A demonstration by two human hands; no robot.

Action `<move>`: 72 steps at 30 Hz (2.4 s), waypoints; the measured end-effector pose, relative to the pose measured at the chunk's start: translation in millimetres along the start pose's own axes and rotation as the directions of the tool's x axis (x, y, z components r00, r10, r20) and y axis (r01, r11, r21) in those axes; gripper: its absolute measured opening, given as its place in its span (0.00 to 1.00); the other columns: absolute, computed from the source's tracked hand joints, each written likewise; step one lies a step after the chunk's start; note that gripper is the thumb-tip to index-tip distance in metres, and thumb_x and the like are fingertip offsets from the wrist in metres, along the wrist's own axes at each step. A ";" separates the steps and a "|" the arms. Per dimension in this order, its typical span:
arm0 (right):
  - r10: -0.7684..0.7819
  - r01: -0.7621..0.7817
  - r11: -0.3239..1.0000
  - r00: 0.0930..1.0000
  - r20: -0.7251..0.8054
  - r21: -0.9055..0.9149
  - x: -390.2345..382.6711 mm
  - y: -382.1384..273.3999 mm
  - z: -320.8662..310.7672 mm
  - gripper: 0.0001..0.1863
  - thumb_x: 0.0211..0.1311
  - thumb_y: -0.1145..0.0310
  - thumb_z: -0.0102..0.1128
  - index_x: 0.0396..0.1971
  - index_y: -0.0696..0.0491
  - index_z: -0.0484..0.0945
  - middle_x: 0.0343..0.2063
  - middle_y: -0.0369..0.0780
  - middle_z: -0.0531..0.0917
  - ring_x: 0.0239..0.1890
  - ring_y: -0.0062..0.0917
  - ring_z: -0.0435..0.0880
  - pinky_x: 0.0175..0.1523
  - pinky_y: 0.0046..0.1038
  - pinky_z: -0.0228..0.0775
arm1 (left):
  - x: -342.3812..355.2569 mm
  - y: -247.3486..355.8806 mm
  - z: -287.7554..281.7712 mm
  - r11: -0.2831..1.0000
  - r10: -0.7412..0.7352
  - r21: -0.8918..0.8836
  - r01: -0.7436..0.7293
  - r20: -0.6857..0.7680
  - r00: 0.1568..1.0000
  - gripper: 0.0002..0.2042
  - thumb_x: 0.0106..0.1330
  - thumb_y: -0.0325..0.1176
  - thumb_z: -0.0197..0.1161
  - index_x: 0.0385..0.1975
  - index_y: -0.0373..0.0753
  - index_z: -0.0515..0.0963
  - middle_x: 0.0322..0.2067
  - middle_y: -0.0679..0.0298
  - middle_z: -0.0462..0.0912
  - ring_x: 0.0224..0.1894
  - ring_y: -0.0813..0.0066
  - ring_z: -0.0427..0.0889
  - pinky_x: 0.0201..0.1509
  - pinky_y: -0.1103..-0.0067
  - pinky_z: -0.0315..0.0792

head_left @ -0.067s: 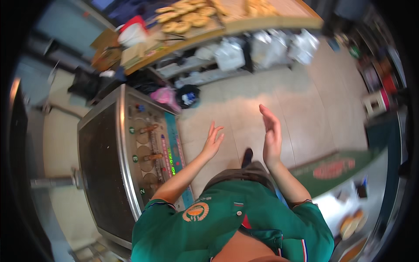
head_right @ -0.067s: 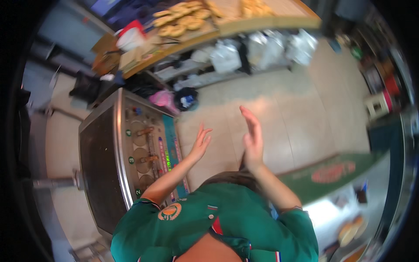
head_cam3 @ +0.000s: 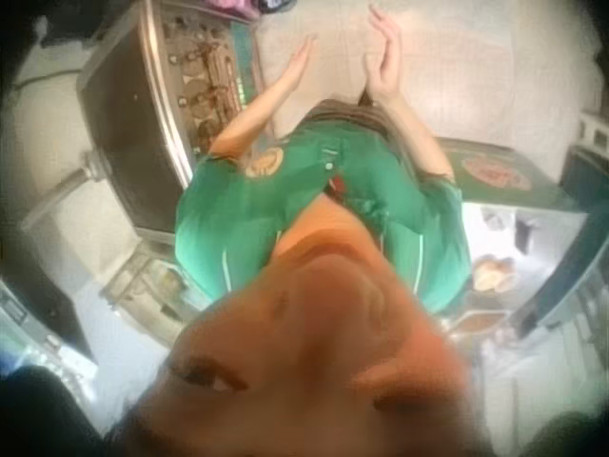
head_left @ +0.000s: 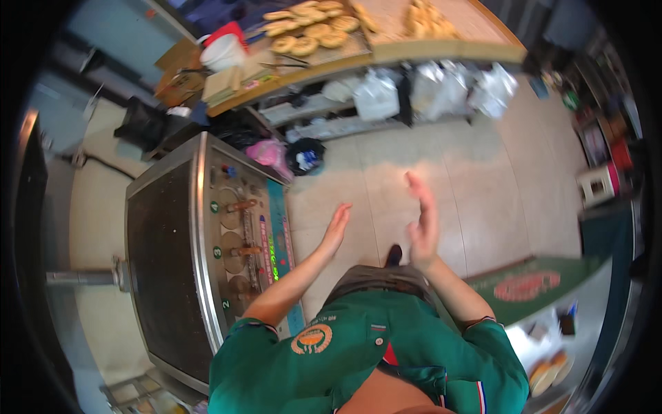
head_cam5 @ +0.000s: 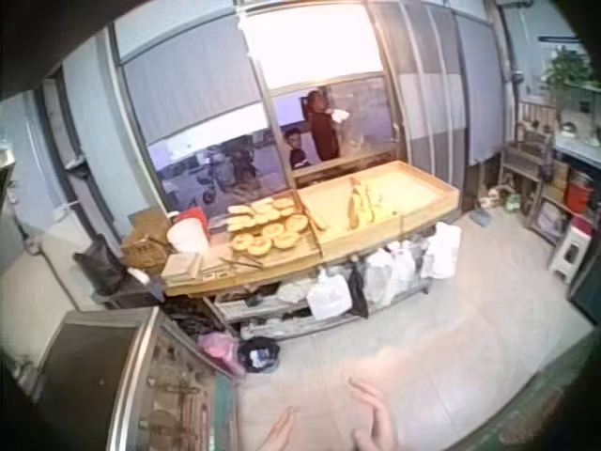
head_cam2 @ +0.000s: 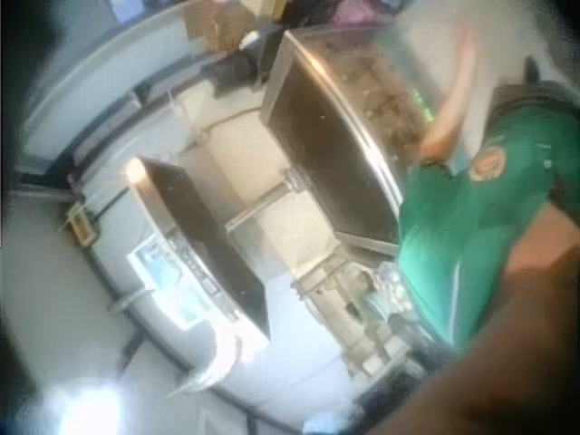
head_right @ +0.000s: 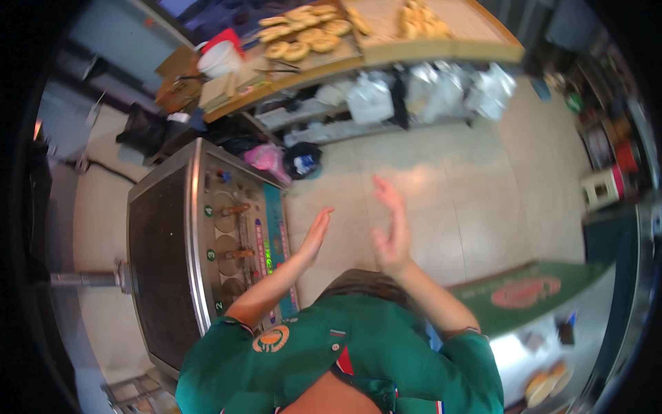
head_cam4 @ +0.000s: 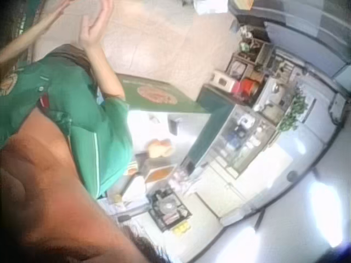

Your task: The person fills dough rounds with a reddish meat mixture, seals them into buns, and places them on a tray. They also use tongs to move baked buns onto a cooling rack and pack some into a plastic bag for a customer.

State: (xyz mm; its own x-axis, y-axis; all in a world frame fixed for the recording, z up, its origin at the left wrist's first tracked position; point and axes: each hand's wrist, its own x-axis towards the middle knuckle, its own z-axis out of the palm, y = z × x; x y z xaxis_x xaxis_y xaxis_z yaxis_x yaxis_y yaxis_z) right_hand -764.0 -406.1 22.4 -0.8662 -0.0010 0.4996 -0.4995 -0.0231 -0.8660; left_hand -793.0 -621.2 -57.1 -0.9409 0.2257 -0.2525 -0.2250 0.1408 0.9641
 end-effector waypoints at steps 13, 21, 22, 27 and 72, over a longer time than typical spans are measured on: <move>0.039 0.373 0.653 0.853 0.521 -0.660 400.6 365.7 156.2 0.28 0.55 0.65 0.65 0.57 0.57 0.71 0.59 0.51 0.71 0.59 0.45 0.71 0.61 0.42 0.66 | 167.1 -7.5 -218.6 0.853 -0.427 -0.476 0.213 -0.402 0.810 0.18 0.73 0.48 0.52 0.55 0.46 0.74 0.61 0.63 0.71 0.64 0.68 0.68 0.66 0.67 0.58; 0.325 0.326 0.449 0.808 0.492 -0.832 548.6 470.3 251.0 0.37 0.58 0.58 0.64 0.63 0.64 0.64 0.52 0.50 0.74 0.52 0.42 0.75 0.55 0.37 0.71 | 372.8 78.2 -261.3 0.885 0.317 0.456 -0.091 -0.448 0.836 0.24 0.64 0.43 0.65 0.57 0.38 0.72 0.60 0.54 0.70 0.61 0.55 0.70 0.63 0.63 0.66; 0.344 0.305 0.453 0.807 0.480 -0.838 552.5 477.6 249.6 0.38 0.58 0.58 0.64 0.63 0.64 0.63 0.51 0.49 0.75 0.52 0.42 0.75 0.54 0.37 0.72 | 398.3 98.2 -262.2 0.799 0.382 0.591 -0.111 -0.358 0.852 0.28 0.61 0.45 0.66 0.58 0.38 0.71 0.62 0.54 0.68 0.64 0.54 0.67 0.66 0.59 0.61; 0.419 -0.068 0.867 0.634 0.650 -0.493 558.6 471.9 217.0 0.30 0.56 0.63 0.64 0.59 0.56 0.69 0.46 0.49 0.78 0.48 0.43 0.80 0.48 0.39 0.74 | 508.0 172.6 -257.4 0.324 0.510 0.874 -0.361 0.160 0.845 0.35 0.56 0.51 0.68 0.62 0.40 0.69 0.67 0.55 0.63 0.71 0.53 0.56 0.70 0.46 0.49; 0.829 -0.822 0.016 0.329 0.452 0.570 773.5 462.7 308.4 0.19 0.75 0.57 0.44 0.34 0.57 0.72 0.24 0.38 0.76 0.25 0.22 0.78 0.33 0.22 0.77 | 635.4 80.4 -512.8 0.702 0.219 0.692 0.165 -0.431 0.875 0.23 0.62 0.30 0.64 0.57 0.34 0.71 0.61 0.52 0.68 0.60 0.48 0.71 0.63 0.64 0.67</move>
State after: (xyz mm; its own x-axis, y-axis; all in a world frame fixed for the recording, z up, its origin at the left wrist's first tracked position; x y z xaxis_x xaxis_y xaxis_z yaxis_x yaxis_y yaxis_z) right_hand -1661.3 -725.9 14.2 -0.6938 -0.4712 -0.5446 0.7109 -0.5690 -0.4133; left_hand -1538.7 -960.7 -98.1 -0.9820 -0.1870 0.0249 -0.1383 0.8035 0.5790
